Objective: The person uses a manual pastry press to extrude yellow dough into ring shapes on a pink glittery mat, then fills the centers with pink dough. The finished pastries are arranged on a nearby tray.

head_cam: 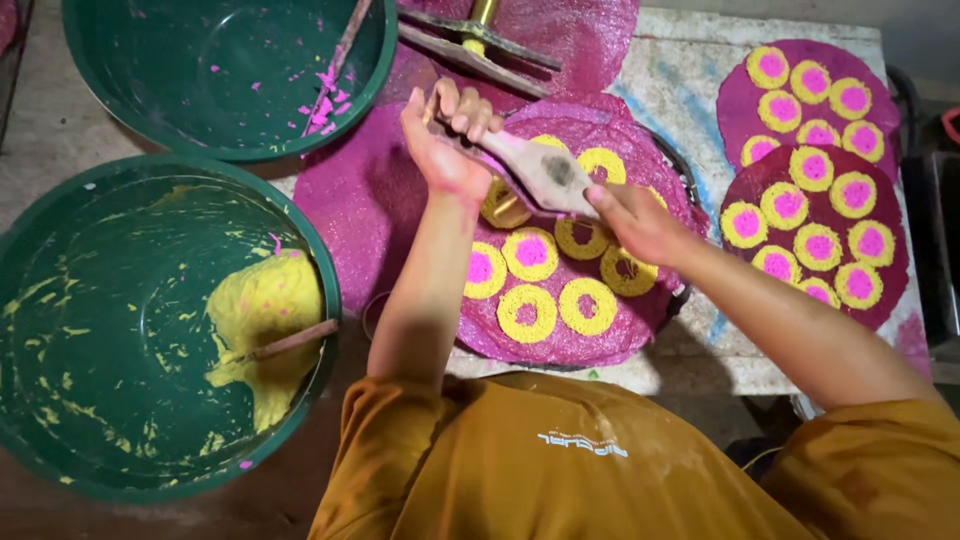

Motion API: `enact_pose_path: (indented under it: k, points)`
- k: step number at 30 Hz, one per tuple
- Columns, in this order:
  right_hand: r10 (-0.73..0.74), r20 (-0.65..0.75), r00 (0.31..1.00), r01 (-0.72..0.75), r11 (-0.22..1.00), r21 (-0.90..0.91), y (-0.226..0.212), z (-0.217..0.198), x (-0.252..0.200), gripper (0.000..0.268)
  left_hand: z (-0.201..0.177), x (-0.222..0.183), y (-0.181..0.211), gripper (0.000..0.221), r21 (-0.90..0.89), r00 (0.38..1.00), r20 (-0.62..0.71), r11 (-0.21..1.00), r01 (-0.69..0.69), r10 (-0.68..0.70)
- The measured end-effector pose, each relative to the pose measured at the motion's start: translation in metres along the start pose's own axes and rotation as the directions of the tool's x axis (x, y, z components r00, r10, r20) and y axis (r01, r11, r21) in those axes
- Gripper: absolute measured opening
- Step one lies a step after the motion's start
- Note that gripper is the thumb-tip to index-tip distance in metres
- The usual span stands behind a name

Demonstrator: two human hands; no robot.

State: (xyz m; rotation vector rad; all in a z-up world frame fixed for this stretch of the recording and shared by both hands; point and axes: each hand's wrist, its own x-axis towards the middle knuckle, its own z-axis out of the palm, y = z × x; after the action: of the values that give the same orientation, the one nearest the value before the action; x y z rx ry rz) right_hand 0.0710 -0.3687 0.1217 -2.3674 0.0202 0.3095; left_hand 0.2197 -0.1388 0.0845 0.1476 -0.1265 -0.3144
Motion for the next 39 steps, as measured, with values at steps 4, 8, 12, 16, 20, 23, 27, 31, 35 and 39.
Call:
enact_pose_path:
  k: [4,8,12,16,20,23,27,31,35,39]
  points:
    - [0.051,-0.018,0.999,-0.053,0.993,-0.105,-0.013,-0.008,0.021,0.062,-0.014,0.027,-0.001,0.036,-0.064,1.000,-0.010,0.998,-0.004,0.004]
    - [-0.022,-0.071,0.997,0.016,0.997,-0.076,-0.019,0.011,0.028,0.060,-0.046,0.037,0.000,0.040,-0.086,0.999,-0.032,0.996,-0.008,0.006]
    - [0.046,-0.008,0.999,-0.047,0.997,-0.057,-0.004,0.011,0.029,0.058,-0.065,0.037,-0.007,0.040,-0.081,0.997,-0.071,0.997,-0.017,0.011]
    - [-0.017,-0.083,0.996,0.001,0.981,-0.195,0.010,0.013,0.038,0.057,-0.045,0.042,-0.012,0.039,-0.045,0.986,-0.155,0.996,-0.072,0.064]
    - [-0.177,-0.154,0.972,0.177,0.984,-0.012,-0.008,0.021,0.041,0.061,0.024,0.019,0.016,0.046,0.062,0.989,0.091,0.990,-0.125,0.119]
    - [-0.272,-0.111,0.956,0.288,0.939,0.186,-0.040,0.007,0.013,0.064,0.092,-0.046,0.052,0.054,0.120,0.979,0.204,0.992,-0.039,0.014]
    - [-0.698,-0.077,0.712,0.701,0.713,0.011,-0.097,-0.062,-0.048,0.061,0.185,-0.130,0.091,0.043,0.539,0.893,0.366,0.842,0.027,-0.262]
    - [-0.771,0.195,0.607,0.788,0.550,-0.278,-0.167,-0.077,-0.107,0.065,0.233,-0.202,0.100,0.034,0.905,0.775,0.357,0.399,-0.149,-0.521]
    - [-0.921,0.387,-0.036,0.989,-0.089,-0.119,-0.232,-0.075,-0.108,0.065,0.247,-0.258,0.096,0.027,0.913,0.685,0.332,0.037,-0.407,-0.648]
    - [-0.871,0.491,0.010,0.974,0.120,0.193,-0.231,-0.040,-0.100,0.068,0.236,-0.317,0.085,0.024,0.868,0.739,0.226,-0.214,-0.449,-0.634]
